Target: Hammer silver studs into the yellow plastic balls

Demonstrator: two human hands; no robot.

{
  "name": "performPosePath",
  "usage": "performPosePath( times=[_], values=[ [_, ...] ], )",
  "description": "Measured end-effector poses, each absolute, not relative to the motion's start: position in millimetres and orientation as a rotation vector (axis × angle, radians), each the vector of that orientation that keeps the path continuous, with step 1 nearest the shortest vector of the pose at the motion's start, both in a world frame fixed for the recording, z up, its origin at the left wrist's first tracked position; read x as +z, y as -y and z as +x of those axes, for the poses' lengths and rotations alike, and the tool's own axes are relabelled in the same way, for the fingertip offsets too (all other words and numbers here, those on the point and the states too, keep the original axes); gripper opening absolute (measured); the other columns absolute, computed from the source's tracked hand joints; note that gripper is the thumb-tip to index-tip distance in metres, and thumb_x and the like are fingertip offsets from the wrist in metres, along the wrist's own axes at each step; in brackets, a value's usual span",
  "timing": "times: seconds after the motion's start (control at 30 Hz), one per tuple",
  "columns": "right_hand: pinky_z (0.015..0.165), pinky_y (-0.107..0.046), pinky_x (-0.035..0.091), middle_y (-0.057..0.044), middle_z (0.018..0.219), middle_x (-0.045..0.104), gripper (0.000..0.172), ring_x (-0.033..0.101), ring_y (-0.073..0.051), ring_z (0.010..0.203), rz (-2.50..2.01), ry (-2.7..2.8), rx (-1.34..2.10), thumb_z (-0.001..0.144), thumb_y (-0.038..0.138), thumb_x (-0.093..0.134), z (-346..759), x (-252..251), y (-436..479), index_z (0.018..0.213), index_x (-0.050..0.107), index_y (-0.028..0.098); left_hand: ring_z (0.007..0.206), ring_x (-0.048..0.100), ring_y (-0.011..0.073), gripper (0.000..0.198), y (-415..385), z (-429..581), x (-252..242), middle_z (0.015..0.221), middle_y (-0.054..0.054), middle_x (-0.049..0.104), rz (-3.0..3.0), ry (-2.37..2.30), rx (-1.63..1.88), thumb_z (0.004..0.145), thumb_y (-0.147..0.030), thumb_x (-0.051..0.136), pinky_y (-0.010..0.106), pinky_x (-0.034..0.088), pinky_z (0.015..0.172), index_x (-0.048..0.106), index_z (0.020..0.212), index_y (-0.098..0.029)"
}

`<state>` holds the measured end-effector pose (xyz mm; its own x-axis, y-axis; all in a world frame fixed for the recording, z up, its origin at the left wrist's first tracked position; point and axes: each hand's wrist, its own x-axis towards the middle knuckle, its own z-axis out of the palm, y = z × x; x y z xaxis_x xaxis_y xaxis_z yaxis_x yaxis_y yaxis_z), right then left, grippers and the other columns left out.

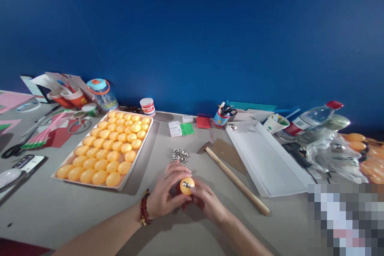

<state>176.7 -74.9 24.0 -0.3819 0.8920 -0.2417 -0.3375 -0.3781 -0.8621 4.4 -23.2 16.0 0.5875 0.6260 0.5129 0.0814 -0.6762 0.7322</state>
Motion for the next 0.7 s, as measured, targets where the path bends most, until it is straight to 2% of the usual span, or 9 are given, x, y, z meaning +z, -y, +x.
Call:
performPosePath(
  times=[0.1, 0.23, 0.33, 0.5, 0.6, 0.7],
  values=[
    [0.064, -0.031, 0.051, -0.003, 0.082, 0.058, 0.046, 0.059, -0.017, 0.069, -0.948, 0.99, 1.828, 0.077, 0.06, 0.063, 173.4, 22.3, 76.4, 0.093, 0.057, 0.017, 0.113, 0.053, 0.0294, 0.044, 24.9, 5.3, 17.3, 0.119, 0.012, 0.061, 2.238, -0.571, 1.058, 0.081, -0.028, 0.065, 0.057, 0.024, 0.111, 0.049, 0.122, -0.025],
    [0.053, -0.022, 0.041, 0.003, 0.064, 0.047, 0.046, 0.046, -0.011, 0.056, -1.098, 1.177, 1.619, 0.079, 0.062, 0.061, 169.5, 17.7, 75.8, 0.08, 0.055, 0.017, 0.115, 0.053, 0.029, 0.046, 26.5, 6.3, 14.9, 0.123, 0.014, 0.059, 2.355, -0.547, 1.004, 0.082, -0.021, 0.062, 0.058, 0.026, 0.109, 0.045, 0.124, -0.025],
    [0.045, -0.02, 0.034, 0.005, 0.059, 0.045, 0.047, 0.039, -0.008, 0.048, -1.128, 1.267, 1.605, 0.081, 0.063, 0.057, 168.8, 14.9, 74.5, 0.082, 0.055, 0.016, 0.116, 0.053, 0.028, 0.043, 26.3, 6.6, 11.3, 0.125, 0.014, 0.059, 2.392, -0.497, 0.987, 0.083, -0.019, 0.061, 0.056, 0.028, 0.109, 0.045, 0.122, -0.025],
    [0.053, -0.021, 0.037, 0.002, 0.066, 0.05, 0.039, 0.042, -0.011, 0.059, -1.173, 1.434, 1.357, 0.08, 0.055, 0.06, 167.2, 11.5, 73.2, 0.081, 0.06, 0.015, 0.119, 0.053, 0.0266, 0.035, 25.9, 8.4, 7.4, 0.126, 0.015, 0.058, 2.37, -0.452, 0.951, 0.087, -0.021, 0.054, 0.055, 0.029, 0.111, 0.045, 0.121, -0.021],
    [0.052, -0.021, 0.037, 0.001, 0.066, 0.051, 0.035, 0.043, -0.011, 0.059, -1.129, 1.492, 1.308, 0.081, 0.05, 0.059, 166.1, 8.1, 73.4, 0.078, 0.06, 0.016, 0.127, 0.047, 0.0279, 0.048, 26.0, 10.6, 6.8, 0.136, 0.018, 0.052, 2.348, -0.344, 0.857, 0.088, -0.023, 0.05, 0.054, 0.029, 0.111, 0.036, 0.134, -0.018],
    [0.058, -0.023, 0.042, -0.001, 0.072, 0.056, 0.031, 0.049, -0.013, 0.064, -1.076, 1.512, 1.299, 0.083, 0.047, 0.057, 166.5, 5.9, 73.7, 0.08, 0.061, 0.017, 0.131, 0.044, 0.0277, 0.055, 25.7, 13.0, 6.7, 0.141, 0.018, 0.048, 2.299, -0.279, 0.807, 0.087, -0.019, 0.047, 0.053, 0.03, 0.111, 0.03, 0.139, -0.019]
  ],
)
